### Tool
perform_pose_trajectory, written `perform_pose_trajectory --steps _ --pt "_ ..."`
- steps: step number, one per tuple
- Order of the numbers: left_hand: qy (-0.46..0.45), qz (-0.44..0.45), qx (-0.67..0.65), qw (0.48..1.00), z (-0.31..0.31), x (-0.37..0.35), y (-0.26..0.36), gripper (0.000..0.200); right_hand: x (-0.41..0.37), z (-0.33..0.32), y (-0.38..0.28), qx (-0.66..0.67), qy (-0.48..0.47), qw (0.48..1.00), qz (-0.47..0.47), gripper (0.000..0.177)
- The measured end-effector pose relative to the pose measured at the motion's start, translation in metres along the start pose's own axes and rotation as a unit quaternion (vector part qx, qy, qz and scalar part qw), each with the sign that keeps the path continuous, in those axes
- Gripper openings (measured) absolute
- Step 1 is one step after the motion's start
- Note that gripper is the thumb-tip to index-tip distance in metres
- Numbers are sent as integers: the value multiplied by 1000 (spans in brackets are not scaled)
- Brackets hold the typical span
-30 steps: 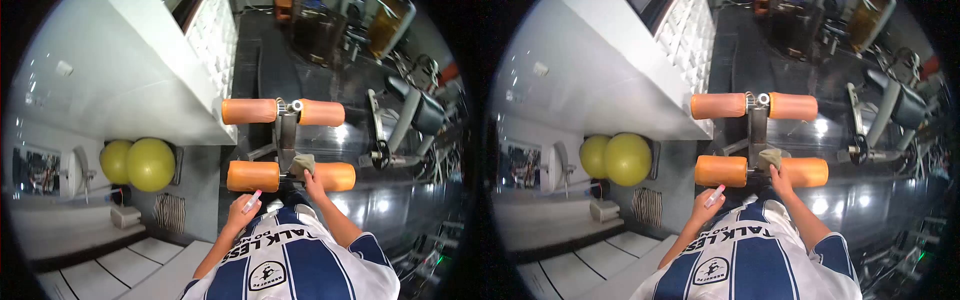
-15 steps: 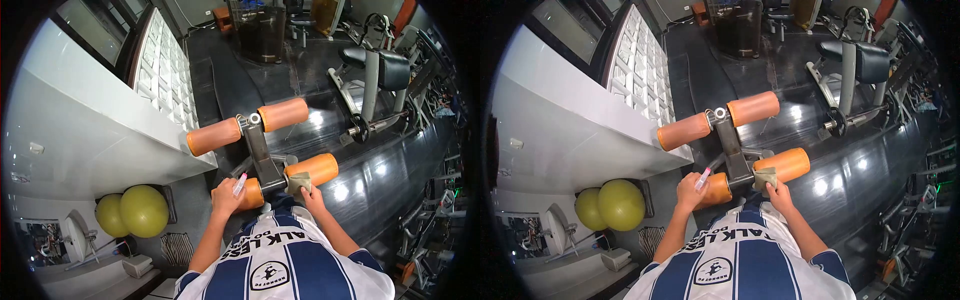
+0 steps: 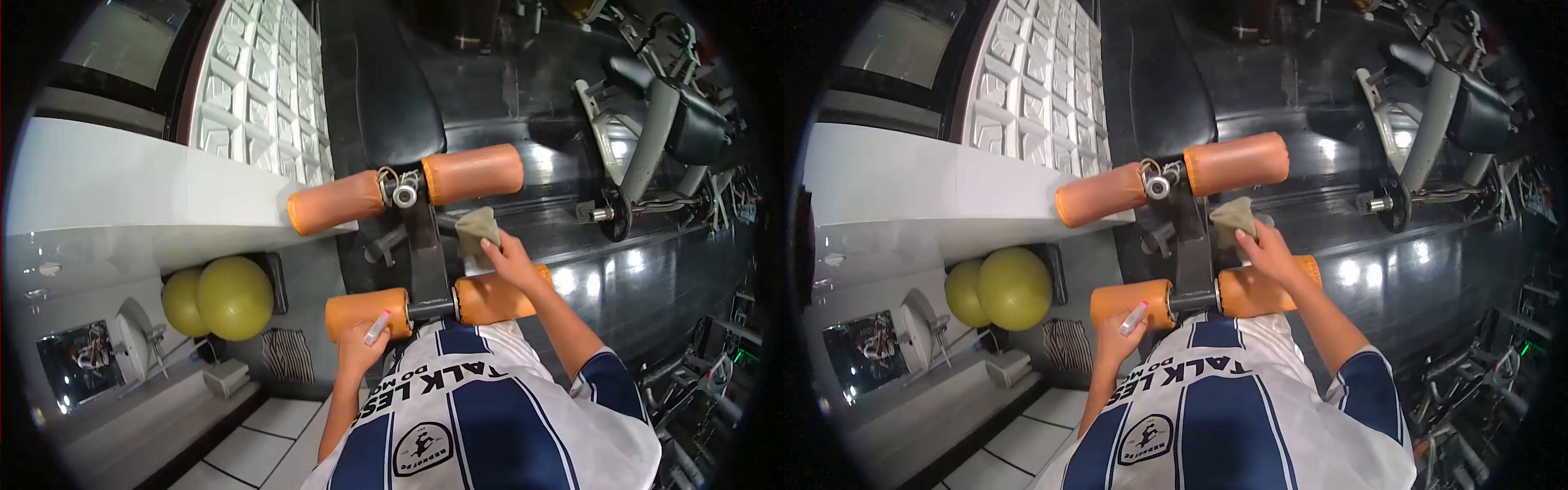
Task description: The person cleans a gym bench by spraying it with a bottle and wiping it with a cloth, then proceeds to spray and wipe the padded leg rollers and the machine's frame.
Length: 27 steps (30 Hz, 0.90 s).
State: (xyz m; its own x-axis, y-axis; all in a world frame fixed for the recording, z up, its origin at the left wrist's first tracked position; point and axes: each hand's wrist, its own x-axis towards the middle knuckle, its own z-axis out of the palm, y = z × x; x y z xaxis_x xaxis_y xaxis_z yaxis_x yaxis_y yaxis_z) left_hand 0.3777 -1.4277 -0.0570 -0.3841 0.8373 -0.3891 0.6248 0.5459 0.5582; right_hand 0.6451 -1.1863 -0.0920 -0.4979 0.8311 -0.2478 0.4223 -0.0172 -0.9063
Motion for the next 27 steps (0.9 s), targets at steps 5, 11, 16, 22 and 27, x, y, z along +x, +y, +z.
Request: perform_pose_trajectory --steps 5,11,16,22,27 --pt "-37 0 -45 998 14 -22 1 29 26 6 5 26 -10 999 22 36" --pt "-48 -46 -296 953 21 -8 -20 18 29 44 33 89 48 994 44 42" --pt "7 -28 -353 935 13 9 -22 19 18 71 62 39 31 994 96 45" --pt "88 42 -461 882 -7 30 -28 25 18 85 38 -36 44 991 118 45" --pt "173 139 -434 873 -14 72 -28 32 65 121 4 -59 173 979 -88 42"
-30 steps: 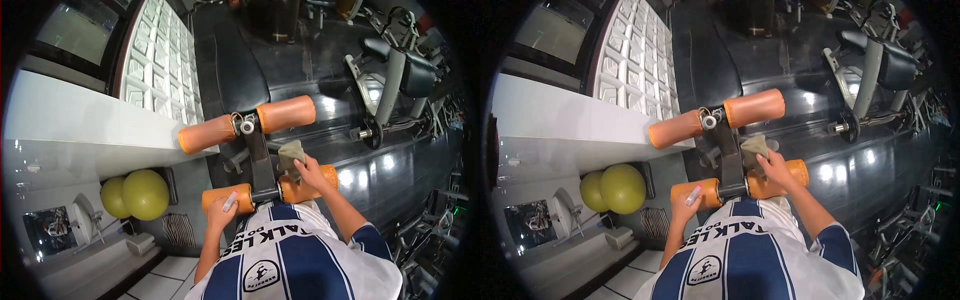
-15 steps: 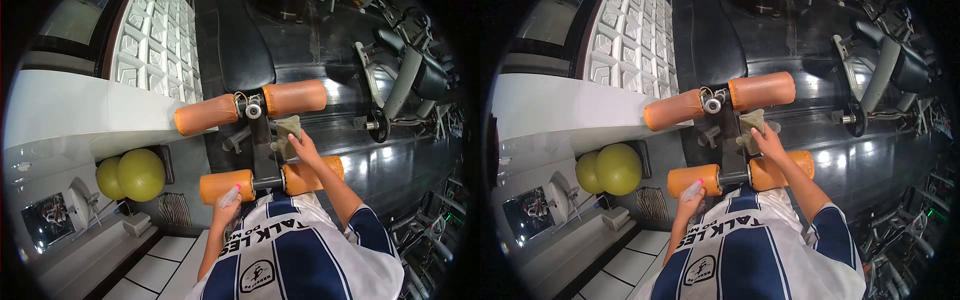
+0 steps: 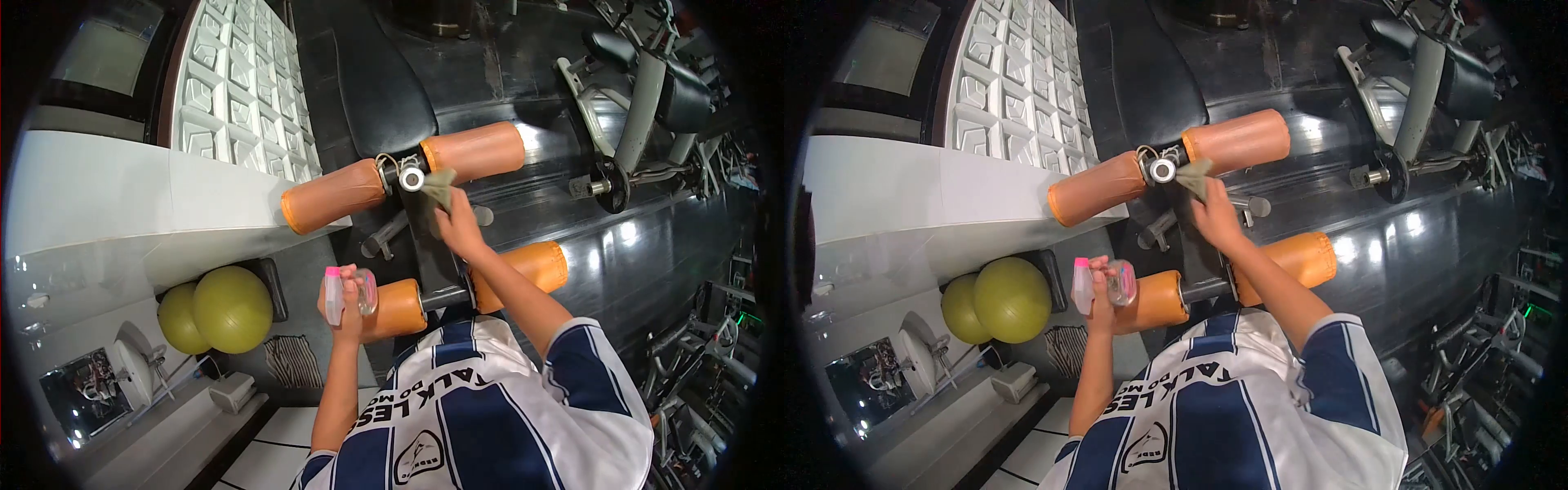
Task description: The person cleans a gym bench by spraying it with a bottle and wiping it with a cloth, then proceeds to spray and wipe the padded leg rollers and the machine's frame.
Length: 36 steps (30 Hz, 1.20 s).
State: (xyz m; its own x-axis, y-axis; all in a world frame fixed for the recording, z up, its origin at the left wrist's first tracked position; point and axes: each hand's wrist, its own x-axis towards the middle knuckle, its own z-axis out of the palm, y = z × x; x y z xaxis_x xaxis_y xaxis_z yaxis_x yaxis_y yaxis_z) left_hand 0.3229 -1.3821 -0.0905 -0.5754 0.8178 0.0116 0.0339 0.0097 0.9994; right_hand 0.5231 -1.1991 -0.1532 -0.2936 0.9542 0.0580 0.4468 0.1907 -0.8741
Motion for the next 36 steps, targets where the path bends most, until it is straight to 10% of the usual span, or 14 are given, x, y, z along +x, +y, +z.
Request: perform_pose_trajectory --steps 8,15,20,22,25,29,36 --pt "-7 66 152 986 4 -21 -72 37 7 93 50 -264 87 951 -136 28" --pt "-120 79 325 935 5 -18 -74 32 -31 72 66 -268 -265 923 73 31" --pt "-136 190 370 899 4 -23 -73 30 -6 77 58 -105 -210 971 55 37" --pt "-137 182 376 898 4 -22 -80 31 3 73 20 25 86 996 0 31" --pt "-144 172 385 895 6 -22 -81 33 25 87 11 -80 142 978 -131 34" --pt "-151 173 392 891 9 -19 -76 32 21 80 41 -252 -39 961 -110 43" --pt "-157 142 400 892 12 -16 -71 32 17 92 22 -116 -52 989 72 45"
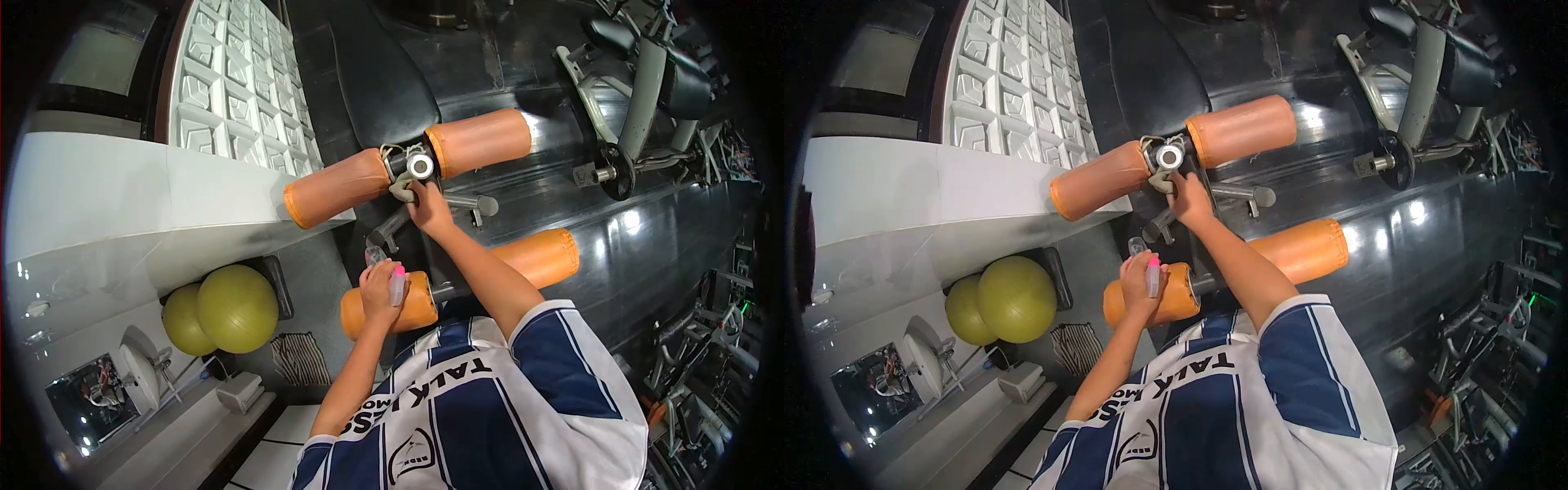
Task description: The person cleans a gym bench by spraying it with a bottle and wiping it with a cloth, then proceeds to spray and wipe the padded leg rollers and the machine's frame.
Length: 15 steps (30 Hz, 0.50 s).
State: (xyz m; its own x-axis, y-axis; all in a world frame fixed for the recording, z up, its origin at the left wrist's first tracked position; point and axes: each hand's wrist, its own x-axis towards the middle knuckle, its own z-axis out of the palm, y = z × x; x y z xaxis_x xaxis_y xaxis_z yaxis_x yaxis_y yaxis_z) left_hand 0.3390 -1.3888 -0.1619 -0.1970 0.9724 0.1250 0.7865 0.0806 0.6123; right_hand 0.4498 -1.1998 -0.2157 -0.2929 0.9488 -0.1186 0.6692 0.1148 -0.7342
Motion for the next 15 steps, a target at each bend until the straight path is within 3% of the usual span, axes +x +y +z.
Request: perform_pose_trajectory --steps 1,2,4,5,6,9,12,13,15 --pt "3 -2 -2 1000 1 -1 0 32 -3 3 -2 87 28 996 -23 39" --pt "4 -4 -3 1000 1 -1 0 33 -6 -1 -16 87 28 996 -25 39" --pt "-5 -8 -5 1000 -1 1 2 32 -9 2 -46 167 193 964 -73 41" --pt "-15 -11 -7 1000 -2 2 1 32 -2 6 -55 160 214 960 -83 44" --pt "-16 -12 -5 1000 -1 4 1 32 7 10 -63 162 213 960 -82 44" --pt "-22 -17 -10 1000 1 0 -1 32 28 10 -81 114 101 987 55 46" --pt "-17 -2 -14 1000 -1 3 -1 32 18 12 -62 37 79 994 67 47" --pt "-20 -1 -14 1000 -2 3 0 32 6 20 -40 41 108 993 23 45" --pt "-15 1 -16 1000 -3 3 0 32 -25 32 5 55 72 995 34 42"
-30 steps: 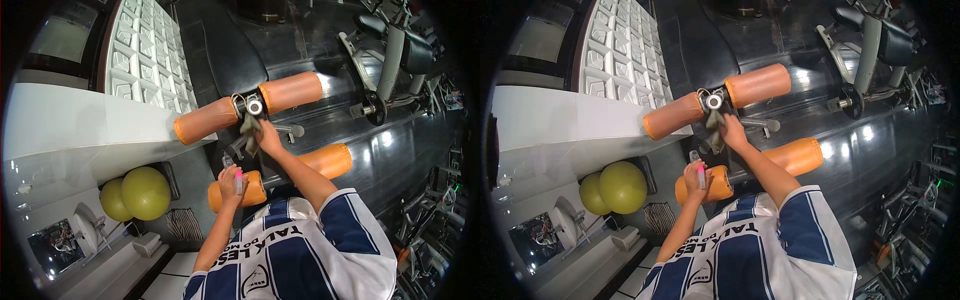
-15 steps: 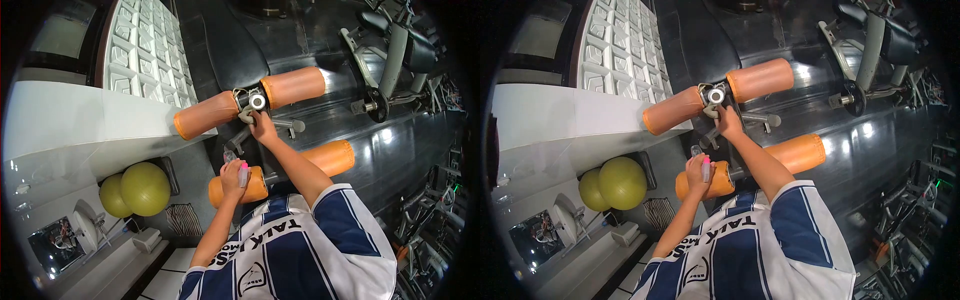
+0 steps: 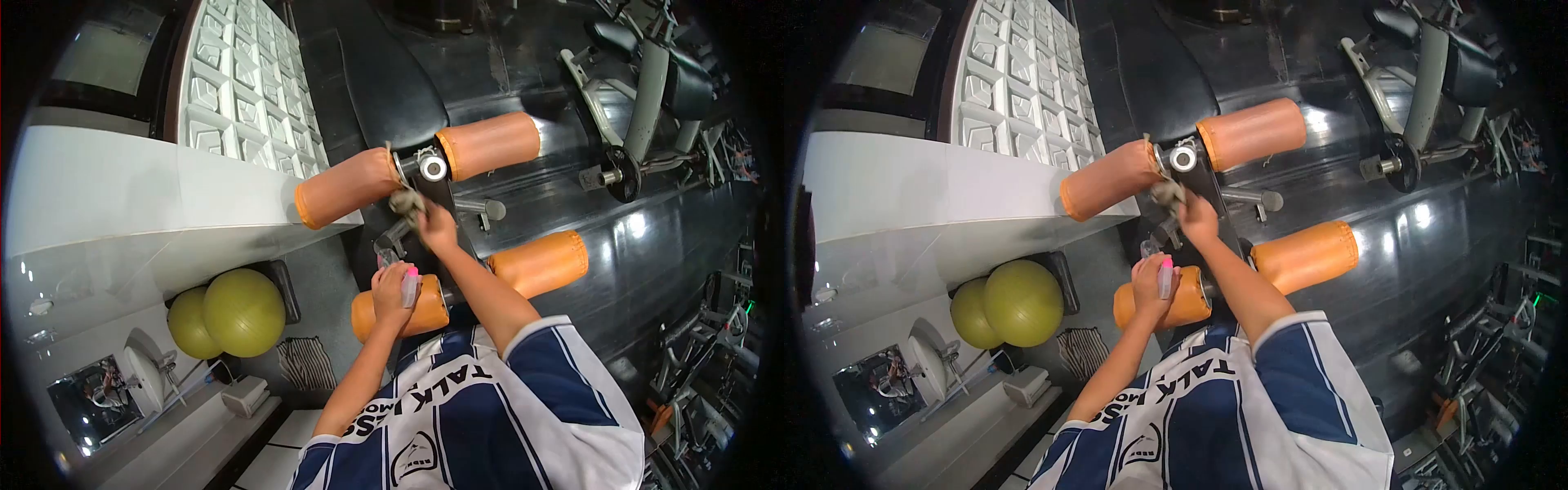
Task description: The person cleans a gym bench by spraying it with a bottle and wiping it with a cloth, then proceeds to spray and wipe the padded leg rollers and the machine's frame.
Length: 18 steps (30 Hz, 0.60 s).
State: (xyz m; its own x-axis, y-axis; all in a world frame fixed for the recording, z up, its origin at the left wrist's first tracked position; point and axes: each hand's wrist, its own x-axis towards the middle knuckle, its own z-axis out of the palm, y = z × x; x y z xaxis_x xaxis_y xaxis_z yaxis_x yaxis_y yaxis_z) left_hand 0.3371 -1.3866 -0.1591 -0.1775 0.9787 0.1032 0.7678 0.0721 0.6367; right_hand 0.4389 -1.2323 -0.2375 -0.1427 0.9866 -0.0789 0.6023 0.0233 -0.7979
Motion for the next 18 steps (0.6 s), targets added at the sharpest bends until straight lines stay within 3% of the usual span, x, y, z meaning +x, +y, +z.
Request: perform_pose_trajectory --steps 2,5,9,13,15,18 --pt "5 15 -10 1000 1 -1 -2 31 -32 -12 25 35 -36 998 27 39" --pt "6 17 -4 1000 1 0 -2 31 -36 -36 5 55 -31 996 55 38" --pt "-3 14 -8 1000 3 3 -3 30 -5 -46 -65 100 56 991 -76 48" --pt "-9 3 2 1000 1 1 -2 31 24 -6 -71 97 128 977 -137 60" --pt "-2 4 1 1000 2 2 -2 31 27 -3 -62 -135 56 977 -157 66" --pt "7 0 -1 1000 2 0 -2 31 29 -8 -49 -104 61 978 -172 70"
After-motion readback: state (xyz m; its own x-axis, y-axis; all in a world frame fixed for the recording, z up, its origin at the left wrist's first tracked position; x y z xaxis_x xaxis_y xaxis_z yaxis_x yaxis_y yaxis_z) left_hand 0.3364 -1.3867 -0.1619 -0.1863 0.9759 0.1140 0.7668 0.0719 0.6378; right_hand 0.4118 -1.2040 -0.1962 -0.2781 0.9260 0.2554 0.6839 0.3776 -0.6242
